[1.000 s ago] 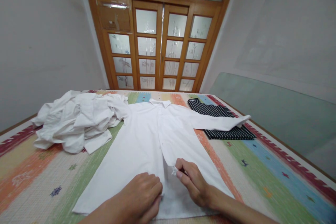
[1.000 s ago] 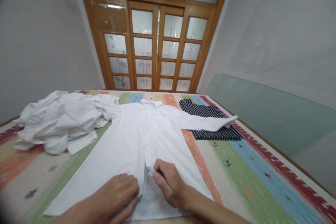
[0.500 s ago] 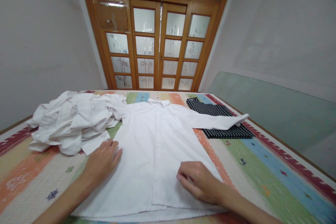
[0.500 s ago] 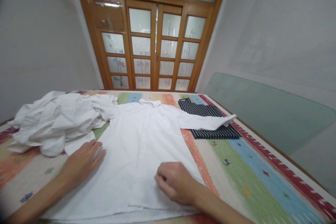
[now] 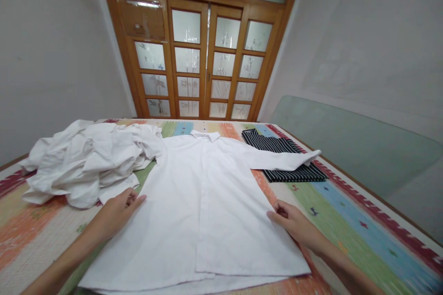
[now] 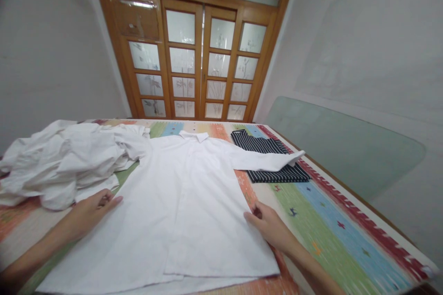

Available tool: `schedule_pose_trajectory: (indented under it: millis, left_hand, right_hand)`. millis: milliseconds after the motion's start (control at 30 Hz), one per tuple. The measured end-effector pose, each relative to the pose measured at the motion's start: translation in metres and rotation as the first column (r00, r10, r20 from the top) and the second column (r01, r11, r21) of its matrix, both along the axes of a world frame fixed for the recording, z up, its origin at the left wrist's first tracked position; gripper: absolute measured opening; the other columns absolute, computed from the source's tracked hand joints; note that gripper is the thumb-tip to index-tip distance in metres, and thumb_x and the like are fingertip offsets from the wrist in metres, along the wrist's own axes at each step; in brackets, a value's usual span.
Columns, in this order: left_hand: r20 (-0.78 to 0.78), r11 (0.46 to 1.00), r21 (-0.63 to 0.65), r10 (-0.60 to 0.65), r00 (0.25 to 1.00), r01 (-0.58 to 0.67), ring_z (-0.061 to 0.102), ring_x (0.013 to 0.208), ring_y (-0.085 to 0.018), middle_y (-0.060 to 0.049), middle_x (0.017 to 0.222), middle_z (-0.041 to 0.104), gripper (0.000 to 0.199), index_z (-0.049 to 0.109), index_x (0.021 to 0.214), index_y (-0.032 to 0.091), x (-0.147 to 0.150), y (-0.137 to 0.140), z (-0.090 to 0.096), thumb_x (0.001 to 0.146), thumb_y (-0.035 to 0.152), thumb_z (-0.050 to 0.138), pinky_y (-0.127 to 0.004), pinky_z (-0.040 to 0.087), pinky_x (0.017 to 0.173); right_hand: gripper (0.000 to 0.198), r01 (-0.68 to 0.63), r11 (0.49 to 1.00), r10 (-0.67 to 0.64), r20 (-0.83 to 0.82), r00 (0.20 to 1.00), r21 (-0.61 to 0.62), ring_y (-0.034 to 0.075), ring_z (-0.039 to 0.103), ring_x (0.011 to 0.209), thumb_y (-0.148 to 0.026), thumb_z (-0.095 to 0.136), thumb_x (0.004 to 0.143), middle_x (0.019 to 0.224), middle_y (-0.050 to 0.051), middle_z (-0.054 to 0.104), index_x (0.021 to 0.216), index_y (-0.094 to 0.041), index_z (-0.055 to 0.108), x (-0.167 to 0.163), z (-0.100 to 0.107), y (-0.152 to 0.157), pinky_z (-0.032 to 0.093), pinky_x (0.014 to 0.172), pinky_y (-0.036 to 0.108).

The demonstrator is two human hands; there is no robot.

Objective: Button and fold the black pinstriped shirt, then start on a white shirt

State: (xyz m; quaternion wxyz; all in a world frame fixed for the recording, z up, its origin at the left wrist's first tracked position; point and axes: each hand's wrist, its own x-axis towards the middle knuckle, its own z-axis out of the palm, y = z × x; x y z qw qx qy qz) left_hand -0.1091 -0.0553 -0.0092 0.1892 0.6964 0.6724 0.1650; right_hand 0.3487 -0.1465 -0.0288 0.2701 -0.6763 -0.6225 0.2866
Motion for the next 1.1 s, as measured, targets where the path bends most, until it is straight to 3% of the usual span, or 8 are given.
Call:
schedule_pose_trajectory:
  millis: [100, 200, 333, 433, 600, 767, 967, 1100]
  left_hand:
    - [0.032, 0.999, -0.002, 0.036, 0.999, -0.036, 0.061, 0.058, -0.022, 0.002, 0.056, 0.061, 0.031, 0.045, 0.083, 0.024, 0.001, -0.004, 0.001, 0.082, 0.053, 0.036, -0.028, 0.04, 0.057]
    - [-0.012, 0.995, 0.026, 0.094, 0.996, -0.093, 0.058, 0.051, -0.023, 0.006, 0.044, 0.049, 0.03, 0.044, 0.089, 0.024, 0.001, -0.009, 0.0, 0.083, 0.052, 0.035, -0.028, 0.037, 0.054]
    - [-0.045, 0.992, 0.05, 0.121, 0.992, -0.119, 0.062, 0.053, -0.025, 0.005, 0.045, 0.051, 0.027, 0.042, 0.094, 0.023, 0.0, -0.015, -0.005, 0.084, 0.046, 0.034, -0.029, 0.039, 0.058]
    - [-0.1, 0.997, 0.025, 0.069, 0.993, -0.066, 0.064, 0.057, -0.026, 0.003, 0.049, 0.054, 0.022, 0.041, 0.095, 0.023, 0.003, -0.023, -0.01, 0.085, 0.041, 0.032, -0.03, 0.039, 0.058]
    - [-0.221, 0.999, 0.008, 0.038, 0.975, -0.037, 0.068, 0.067, -0.028, -0.001, 0.058, 0.061, 0.024, 0.045, 0.099, 0.022, 0.009, -0.035, -0.017, 0.089, 0.037, 0.029, -0.031, 0.044, 0.063]
    - [-0.341, 0.997, -0.017, 0.066, 0.938, -0.076, 0.07, 0.072, -0.033, -0.008, 0.066, 0.066, 0.038, 0.047, 0.106, 0.017, 0.005, -0.038, -0.024, 0.092, 0.042, 0.021, -0.037, 0.047, 0.065]
    - [-0.396, 0.997, -0.005, 0.071, 0.916, -0.08, 0.07, 0.077, -0.035, -0.013, 0.073, 0.069, 0.04, 0.047, 0.109, 0.016, 0.006, -0.04, -0.025, 0.093, 0.042, 0.021, -0.039, 0.047, 0.065]
    - [-0.404, 0.997, -0.021, 0.062, 0.913, -0.077, 0.07, 0.077, -0.035, -0.012, 0.071, 0.068, 0.041, 0.048, 0.107, 0.016, 0.011, -0.041, -0.027, 0.094, 0.042, 0.02, -0.039, 0.046, 0.066]
  right_hand:
    - [0.035, 0.055, 0.997, -0.07, -0.296, 0.953, -0.058, 0.018, 0.058, 0.062, -0.058, 0.05, 0.081, 0.068, -0.003, 0.057, 0.083, -0.025, 0.039, -0.007, -0.001, -0.003, 0.041, 0.054, 0.027]
    - [0.039, 0.079, 0.995, -0.099, -0.402, 0.91, -0.066, 0.018, 0.059, 0.06, -0.057, 0.055, 0.078, 0.072, -0.004, 0.059, 0.094, -0.026, 0.037, -0.007, -0.005, -0.003, 0.041, 0.05, 0.026]
    - [0.04, 0.093, 0.995, -0.077, -0.272, 0.959, 0.047, 0.012, 0.046, 0.051, -0.053, 0.063, 0.072, 0.06, -0.009, 0.042, 0.09, -0.025, 0.04, 0.008, -0.006, 0.001, 0.033, 0.047, 0.023]
    - [0.037, 0.104, 0.988, -0.082, -0.178, 0.981, 0.118, 0.01, 0.036, 0.048, -0.049, 0.062, 0.071, 0.057, -0.011, 0.032, 0.087, -0.024, 0.041, 0.023, -0.007, 0.006, 0.03, 0.048, 0.023]
    - [0.033, 0.108, 0.986, -0.1, -0.065, 0.993, 0.126, 0.013, 0.042, 0.053, -0.044, 0.062, 0.072, 0.058, -0.01, 0.038, 0.09, -0.023, 0.044, 0.035, -0.013, 0.005, 0.038, 0.055, 0.026]
    - [0.036, 0.113, 0.991, -0.109, -0.052, 0.993, 0.073, 0.015, 0.048, 0.054, -0.056, 0.055, 0.077, 0.06, -0.006, 0.046, 0.092, -0.024, 0.047, 0.032, -0.016, -0.008, 0.04, 0.052, 0.028]
    - [0.036, 0.217, 0.929, -0.27, 0.151, 0.951, 0.299, 0.018, 0.053, 0.054, -0.048, 0.06, 0.076, 0.06, -0.006, 0.049, 0.101, -0.023, 0.052, 0.03, -0.019, -0.016, 0.04, 0.058, 0.03]
    - [0.035, 0.214, 0.922, -0.3, 0.246, 0.921, 0.322, 0.018, 0.051, 0.05, -0.048, 0.063, 0.072, 0.057, -0.006, 0.046, 0.096, -0.024, 0.055, 0.038, -0.021, -0.017, 0.036, 0.056, 0.03]
